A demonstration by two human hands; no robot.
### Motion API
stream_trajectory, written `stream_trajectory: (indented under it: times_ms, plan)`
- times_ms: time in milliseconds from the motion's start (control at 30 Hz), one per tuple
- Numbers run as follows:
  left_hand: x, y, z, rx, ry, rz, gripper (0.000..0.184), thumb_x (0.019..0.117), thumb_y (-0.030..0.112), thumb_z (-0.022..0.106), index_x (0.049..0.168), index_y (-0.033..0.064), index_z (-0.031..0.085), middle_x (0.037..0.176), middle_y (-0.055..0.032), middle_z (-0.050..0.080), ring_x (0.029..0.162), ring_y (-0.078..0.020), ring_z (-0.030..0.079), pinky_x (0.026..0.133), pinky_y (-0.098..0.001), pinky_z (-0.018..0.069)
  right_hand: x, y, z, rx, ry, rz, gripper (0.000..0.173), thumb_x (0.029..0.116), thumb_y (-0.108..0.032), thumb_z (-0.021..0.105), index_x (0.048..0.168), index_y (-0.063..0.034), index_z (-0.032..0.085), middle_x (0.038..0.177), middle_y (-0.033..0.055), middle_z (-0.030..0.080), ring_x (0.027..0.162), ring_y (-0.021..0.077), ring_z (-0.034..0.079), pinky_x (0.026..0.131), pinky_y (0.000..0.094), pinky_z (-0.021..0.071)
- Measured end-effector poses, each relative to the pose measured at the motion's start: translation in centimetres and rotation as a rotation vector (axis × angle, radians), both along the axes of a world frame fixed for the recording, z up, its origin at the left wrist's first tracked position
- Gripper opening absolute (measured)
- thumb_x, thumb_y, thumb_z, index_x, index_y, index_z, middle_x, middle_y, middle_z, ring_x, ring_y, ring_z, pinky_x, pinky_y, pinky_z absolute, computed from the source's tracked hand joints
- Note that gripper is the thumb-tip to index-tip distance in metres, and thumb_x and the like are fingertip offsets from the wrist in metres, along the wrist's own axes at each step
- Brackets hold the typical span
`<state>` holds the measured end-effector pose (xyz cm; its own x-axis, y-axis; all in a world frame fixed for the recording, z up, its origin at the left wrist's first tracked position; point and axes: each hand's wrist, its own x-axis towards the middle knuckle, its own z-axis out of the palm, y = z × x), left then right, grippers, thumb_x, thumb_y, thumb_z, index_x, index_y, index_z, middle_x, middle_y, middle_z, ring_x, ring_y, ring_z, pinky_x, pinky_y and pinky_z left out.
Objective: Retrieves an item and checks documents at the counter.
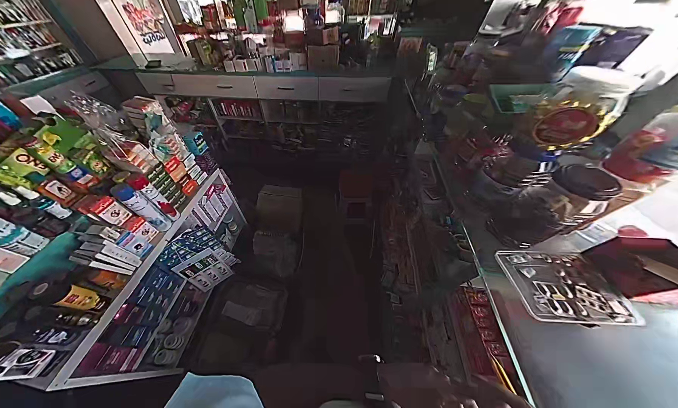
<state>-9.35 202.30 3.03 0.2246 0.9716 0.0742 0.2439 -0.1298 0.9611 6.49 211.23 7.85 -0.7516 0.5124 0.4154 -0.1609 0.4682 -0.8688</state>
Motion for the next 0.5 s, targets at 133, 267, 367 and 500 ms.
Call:
stream_trajectory:
  times_ms: [133, 267, 367, 500]
  plan:
    - [-8.7, -1.9, 1.8, -0.071, -0.009, 0.115, 0.054, 0.0981, 0.020, 0.068, 0.143, -0.0047, 0.051, 0.114, -0.0253, 0.070, 0.101, -0.0345, 0.070, 0.093, -0.0516, 0.0540, -10.4, 0.3, 0.1, -0.017, -0.052, 0.172, 0.023, 0.1039, -0.033, 0.060, 0.116, -0.0218, 0.075, 0.107, -0.0110, 0.076, 0.097, -0.0016, 0.070, 0.089, 0.0215, 0.0593]
    - [-16.5, -2.3, 1.7, -0.180, -0.024, 0.194, 0.049, 0.0992, 0.025, 0.067, 0.135, -0.0071, 0.055, 0.109, -0.0237, 0.070, 0.096, -0.0315, 0.070, 0.091, -0.0485, 0.0549, -19.6, 0.7, 0.5, -0.169, 0.011, 0.261, 0.022, 0.1005, -0.020, 0.065, 0.112, -0.0033, 0.074, 0.100, -0.0020, 0.077, 0.090, 0.0015, 0.071, 0.085, 0.0214, 0.0599]
    - [-21.4, -1.0, 0.4, -0.124, -0.048, 0.237, 0.045, 0.0982, 0.023, 0.069, 0.128, -0.0081, 0.057, 0.108, -0.0217, 0.070, 0.094, -0.0280, 0.071, 0.088, -0.0435, 0.0568, -25.5, 2.8, 0.7, -0.228, -0.028, 0.318, 0.024, 0.1002, -0.016, 0.066, 0.111, 0.0046, 0.072, 0.100, 0.0017, 0.078, 0.090, 0.0031, 0.072, 0.086, 0.0224, 0.0604]
    - [-28.7, 2.2, -1.2, -0.111, -0.071, 0.264, 0.037, 0.0994, 0.020, 0.066, 0.126, -0.0063, 0.062, 0.110, -0.0208, 0.071, 0.096, -0.0270, 0.071, 0.089, -0.0406, 0.0570, -32.8, 8.9, -1.3, -0.275, -0.063, 0.331, 0.020, 0.0990, -0.020, 0.068, 0.115, -0.0104, 0.075, 0.099, 0.0016, 0.078, 0.089, 0.0107, 0.074, 0.083, 0.0266, 0.0623]
